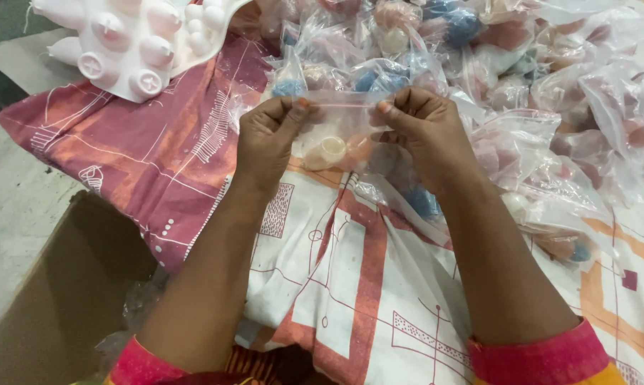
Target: Sort and pack small wax/candle components into clear plastic zip-lock bags.
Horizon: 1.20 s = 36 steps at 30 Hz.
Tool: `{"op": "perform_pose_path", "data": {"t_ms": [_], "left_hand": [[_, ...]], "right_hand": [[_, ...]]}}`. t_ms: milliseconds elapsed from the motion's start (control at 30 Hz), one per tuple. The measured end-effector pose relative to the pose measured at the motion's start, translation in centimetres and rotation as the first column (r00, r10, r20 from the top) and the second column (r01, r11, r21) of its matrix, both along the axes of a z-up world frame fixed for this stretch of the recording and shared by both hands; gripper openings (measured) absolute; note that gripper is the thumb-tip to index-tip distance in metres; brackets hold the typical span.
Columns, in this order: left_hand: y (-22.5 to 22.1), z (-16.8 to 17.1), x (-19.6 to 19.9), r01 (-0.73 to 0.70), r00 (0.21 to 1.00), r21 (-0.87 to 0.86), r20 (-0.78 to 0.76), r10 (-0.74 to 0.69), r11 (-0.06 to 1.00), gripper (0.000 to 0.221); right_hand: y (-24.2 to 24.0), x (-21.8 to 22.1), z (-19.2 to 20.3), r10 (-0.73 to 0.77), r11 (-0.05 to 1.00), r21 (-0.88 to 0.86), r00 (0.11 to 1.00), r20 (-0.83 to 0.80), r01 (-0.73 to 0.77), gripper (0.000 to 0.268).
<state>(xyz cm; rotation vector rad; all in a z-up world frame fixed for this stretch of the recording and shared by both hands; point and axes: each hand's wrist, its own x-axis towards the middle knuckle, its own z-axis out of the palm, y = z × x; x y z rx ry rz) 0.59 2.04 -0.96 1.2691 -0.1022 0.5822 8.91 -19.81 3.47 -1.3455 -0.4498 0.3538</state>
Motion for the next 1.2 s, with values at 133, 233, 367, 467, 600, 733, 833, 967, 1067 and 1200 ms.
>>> {"op": "perform_pose_path", "data": {"t_ms": [133, 233, 367, 467, 600, 733, 833, 967, 1067, 1200], "left_hand": [[-0.1, -0.2, -0.8, 0.131, 0.989, 0.075, -0.074, -0.125, 0.989, 0.02], [1.0, -2.2, -1.6, 0.132, 0.973, 0.181, -0.209, -0.093, 0.975, 0.022], [2.4, -0.2, -6.8, 0.021, 0.979, -0.012, -0.205, -0.023, 1.0, 0.023], [4.6, 1.7, -12.3, -0.068, 0.976, -0.083, -0.212, 0.049, 0.994, 0.022], [7.8, 2.0, -19.6, -0.157, 0.97, -0.235, -0.219, 0.105, 0.959, 0.021], [10.4, 1.4, -25.4, -0.262, 0.941, -0.335, -0.297, 0.163, 0.905, 0.016], [13.0, -0.2, -29.2, -0.356, 0.925, -0.3, -0.25, 0.287, 0.885, 0.016], [16.7, -3.2, -34.3, -0.44, 0.891, -0.329, -0.272, 0.363, 0.835, 0.017], [19.0, -6.7, -37.1, -0.525, 0.846, -0.365, -0.32, 0.426, 0.769, 0.016], [21.4, -11.8, -39.5, -0.692, 0.72, -0.324, -0.383, 0.579, 0.645, 0.016]], "right_hand": [[0.6, -0.3, -0.7, -0.012, 0.999, -0.03, 0.995, 0.096, 0.015, 0.01], [1.7, -1.9, -0.1, -0.061, 0.998, 0.033, 0.984, 0.169, 0.057, 0.017], [3.8, -7.3, 3.6, 0.123, 0.992, -0.027, 0.953, 0.277, -0.12, 0.045], [5.7, -11.1, 4.3, 0.346, 0.937, -0.199, 0.848, 0.402, -0.288, 0.059], [9.3, -14.6, 2.2, 0.518, 0.841, -0.348, 0.804, 0.292, -0.415, 0.06], [14.9, -19.3, 2.1, 0.591, 0.784, -0.39, 0.773, 0.23, -0.484, 0.068], [19.5, -22.7, 1.4, 0.625, 0.746, -0.518, 0.707, 0.33, -0.418, 0.075], [25.4, -26.8, 0.6, 0.714, 0.613, -0.729, 0.61, 0.345, -0.306, 0.056], [29.7, -28.2, -3.2, 0.767, 0.584, -0.751, 0.513, 0.385, -0.309, 0.048], [33.8, -30.3, -9.8, 0.828, 0.479, -0.632, 0.552, 0.096, -0.609, 0.048]]}}
